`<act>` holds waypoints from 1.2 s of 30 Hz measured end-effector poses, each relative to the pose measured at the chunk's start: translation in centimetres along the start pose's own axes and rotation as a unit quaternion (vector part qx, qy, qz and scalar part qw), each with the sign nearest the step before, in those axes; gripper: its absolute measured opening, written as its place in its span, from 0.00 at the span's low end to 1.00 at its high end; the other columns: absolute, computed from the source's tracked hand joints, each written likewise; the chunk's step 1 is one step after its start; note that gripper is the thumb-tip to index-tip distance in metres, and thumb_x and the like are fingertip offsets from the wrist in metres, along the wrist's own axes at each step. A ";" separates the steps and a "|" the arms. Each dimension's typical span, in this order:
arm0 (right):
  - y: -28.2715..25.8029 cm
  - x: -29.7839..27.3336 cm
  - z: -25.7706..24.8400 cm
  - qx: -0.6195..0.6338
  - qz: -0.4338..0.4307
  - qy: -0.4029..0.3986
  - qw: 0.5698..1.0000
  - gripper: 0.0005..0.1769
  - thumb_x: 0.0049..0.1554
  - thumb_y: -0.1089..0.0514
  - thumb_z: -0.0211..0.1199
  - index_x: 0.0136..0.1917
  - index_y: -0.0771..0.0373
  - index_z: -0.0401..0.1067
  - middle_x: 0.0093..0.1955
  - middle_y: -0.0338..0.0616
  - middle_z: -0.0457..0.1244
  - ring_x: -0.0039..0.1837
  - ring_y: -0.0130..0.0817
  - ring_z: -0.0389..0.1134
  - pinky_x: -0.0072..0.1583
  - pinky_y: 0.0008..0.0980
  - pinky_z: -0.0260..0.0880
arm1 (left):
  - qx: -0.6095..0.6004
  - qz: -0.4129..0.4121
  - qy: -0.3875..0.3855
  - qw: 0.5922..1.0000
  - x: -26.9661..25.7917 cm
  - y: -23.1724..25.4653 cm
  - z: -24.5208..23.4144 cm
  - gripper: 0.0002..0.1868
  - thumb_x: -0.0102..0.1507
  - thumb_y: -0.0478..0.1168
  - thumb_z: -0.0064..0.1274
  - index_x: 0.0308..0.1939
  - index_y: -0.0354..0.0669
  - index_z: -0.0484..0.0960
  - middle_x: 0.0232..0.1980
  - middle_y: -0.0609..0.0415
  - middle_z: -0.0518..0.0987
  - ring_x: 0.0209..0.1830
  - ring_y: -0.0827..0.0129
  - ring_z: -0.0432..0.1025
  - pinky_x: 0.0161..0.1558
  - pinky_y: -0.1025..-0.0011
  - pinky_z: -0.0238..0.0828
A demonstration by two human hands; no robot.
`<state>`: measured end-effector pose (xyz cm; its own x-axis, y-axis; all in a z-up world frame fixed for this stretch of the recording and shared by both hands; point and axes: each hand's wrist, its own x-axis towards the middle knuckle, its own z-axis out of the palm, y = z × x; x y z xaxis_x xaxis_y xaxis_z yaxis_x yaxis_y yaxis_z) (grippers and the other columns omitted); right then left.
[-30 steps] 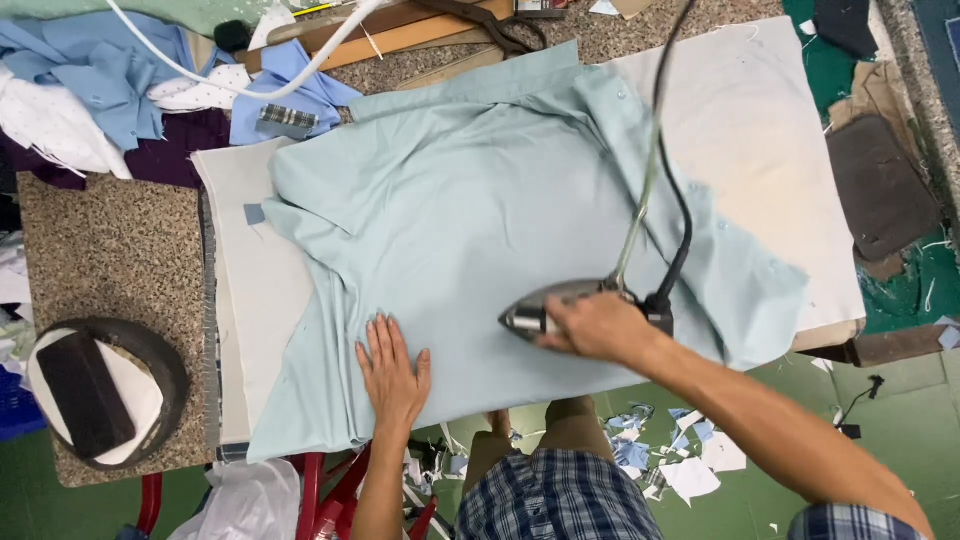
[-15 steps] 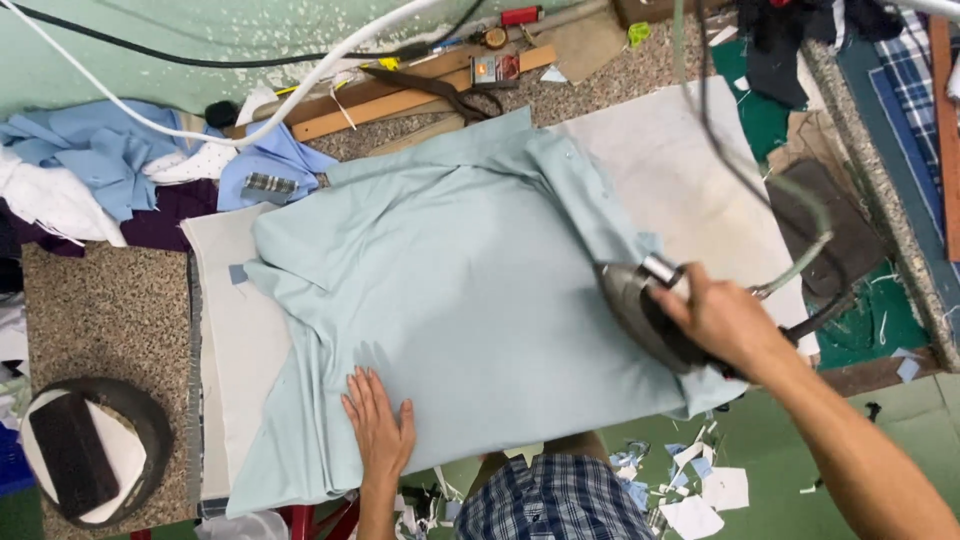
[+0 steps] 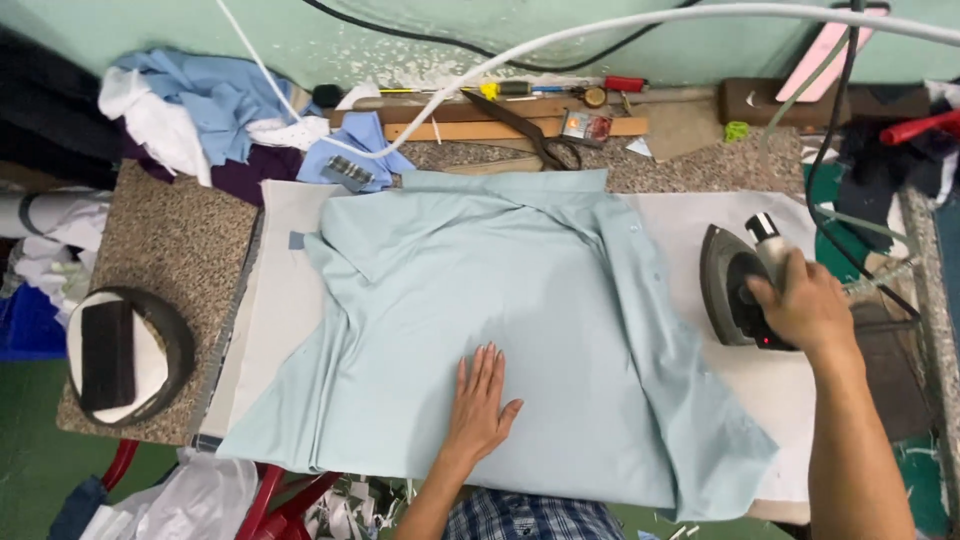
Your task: The person irons a light blue shirt on a white ironing board using a steam iron. They repeatedly smooth the fabric, reposition the shirt, and iron different sections including the body and sleeves.
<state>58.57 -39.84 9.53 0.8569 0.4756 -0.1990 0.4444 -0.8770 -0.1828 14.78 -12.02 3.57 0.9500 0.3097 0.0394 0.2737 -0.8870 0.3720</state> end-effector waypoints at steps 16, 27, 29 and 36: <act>-29.7 -6.7 10.7 -0.065 -0.357 0.277 0.890 0.30 0.56 0.48 0.65 0.68 0.62 0.69 0.73 0.65 0.60 0.70 0.63 0.64 0.69 0.54 0.66 | 0.090 -0.198 0.347 0.912 -10.0 -21.7 -15.3 0.26 0.71 0.46 0.48 0.67 0.33 0.71 0.67 0.37 0.75 0.68 0.50 0.70 0.74 0.52 0.62; -43.7 16.3 20.7 -0.066 -0.317 0.229 0.918 0.29 0.44 0.63 0.71 0.61 0.54 0.76 0.55 0.40 0.69 0.61 0.41 0.69 0.61 0.38 0.71 | 0.278 -0.391 0.271 0.834 -19.1 -47.6 -21.7 0.31 0.66 0.56 0.55 0.71 0.50 0.78 0.73 0.30 0.68 0.72 0.39 0.63 0.62 0.42 0.58; -45.4 17.2 20.5 -0.096 -0.281 0.191 0.936 0.26 0.53 0.58 0.66 0.66 0.53 0.74 0.58 0.41 0.68 0.64 0.43 0.68 0.63 0.41 0.69 | 0.290 -0.395 0.269 0.829 -18.8 -50.2 -20.4 0.31 0.64 0.56 0.58 0.69 0.52 0.80 0.64 0.33 0.72 0.62 0.43 0.66 0.56 0.49 0.61; -45.5 19.2 19.0 -0.178 -0.159 -0.017 0.971 0.36 0.63 0.31 0.49 0.75 0.52 0.60 0.71 0.57 0.59 0.74 0.58 0.56 0.74 0.59 0.48 | 0.126 -0.226 0.146 0.955 -9.2 -38.2 -17.6 0.33 0.62 0.60 0.51 0.70 0.60 0.72 0.71 0.34 0.66 0.52 0.54 0.63 0.46 0.62 0.68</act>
<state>49.81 10.53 -4.28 0.6558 0.7223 -0.2195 0.7518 -0.6514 0.1023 -7.09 25.05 5.28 0.6533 0.7306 0.1983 0.7087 -0.6824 0.1793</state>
